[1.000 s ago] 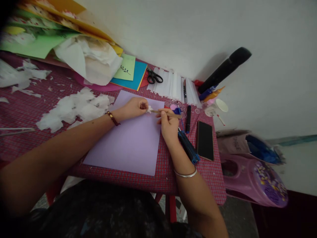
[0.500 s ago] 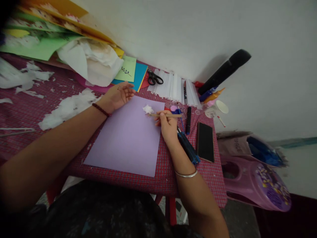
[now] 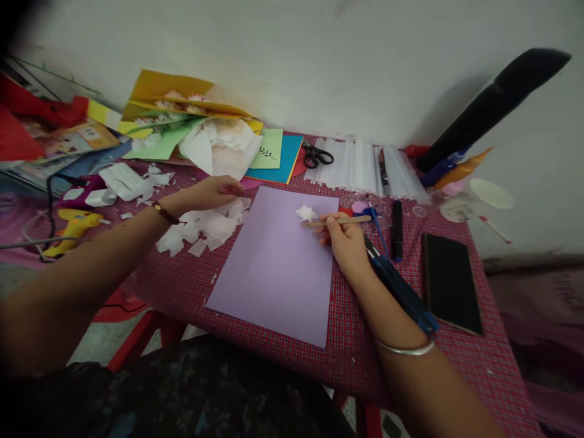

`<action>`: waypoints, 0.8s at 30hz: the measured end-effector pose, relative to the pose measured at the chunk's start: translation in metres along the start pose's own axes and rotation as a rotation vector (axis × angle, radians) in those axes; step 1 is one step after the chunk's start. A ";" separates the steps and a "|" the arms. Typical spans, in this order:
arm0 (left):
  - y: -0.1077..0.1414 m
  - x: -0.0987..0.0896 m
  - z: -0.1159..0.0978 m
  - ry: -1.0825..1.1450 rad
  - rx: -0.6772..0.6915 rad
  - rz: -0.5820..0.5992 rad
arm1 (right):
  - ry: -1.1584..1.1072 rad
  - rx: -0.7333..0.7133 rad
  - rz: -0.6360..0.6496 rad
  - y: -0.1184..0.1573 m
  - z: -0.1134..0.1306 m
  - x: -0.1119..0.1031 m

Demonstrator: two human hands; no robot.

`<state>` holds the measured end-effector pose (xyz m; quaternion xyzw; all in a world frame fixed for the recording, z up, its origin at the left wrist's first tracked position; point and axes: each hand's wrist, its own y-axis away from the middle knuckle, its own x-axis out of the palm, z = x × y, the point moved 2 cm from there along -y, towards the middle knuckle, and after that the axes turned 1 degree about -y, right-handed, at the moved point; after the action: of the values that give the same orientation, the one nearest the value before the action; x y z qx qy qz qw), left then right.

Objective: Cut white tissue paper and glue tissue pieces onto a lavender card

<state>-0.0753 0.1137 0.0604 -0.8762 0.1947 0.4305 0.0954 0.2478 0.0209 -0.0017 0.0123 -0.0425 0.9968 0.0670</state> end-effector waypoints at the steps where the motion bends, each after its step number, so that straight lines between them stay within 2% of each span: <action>1: -0.001 0.004 0.004 -0.073 0.039 0.040 | -0.001 0.000 -0.003 0.000 0.000 0.000; 3: -0.006 0.009 0.012 -0.144 0.079 0.074 | -0.002 0.003 -0.006 0.000 0.000 0.000; 6: -0.010 0.007 0.019 -0.138 0.054 0.073 | -0.001 0.017 -0.007 0.000 -0.001 -0.001; 10: -0.004 -0.007 0.020 -0.095 0.005 -0.013 | -0.008 0.024 -0.007 0.000 0.001 0.000; 14: 0.009 -0.028 0.013 0.133 -0.105 -0.120 | -0.009 0.037 0.001 -0.001 0.003 0.001; 17: 0.017 -0.038 0.002 0.344 -0.177 -0.158 | -0.021 0.053 0.003 -0.001 0.004 0.002; 19: 0.022 -0.040 -0.006 0.446 -0.180 -0.136 | -0.021 0.048 0.002 -0.001 0.005 0.002; 24: 0.035 -0.033 -0.017 0.501 -0.145 0.066 | -0.020 0.033 0.011 0.000 0.005 0.002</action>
<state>-0.0961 0.0852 0.0968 -0.9532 0.2094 0.2157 -0.0327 0.2460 0.0208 0.0036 0.0234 -0.0267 0.9975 0.0610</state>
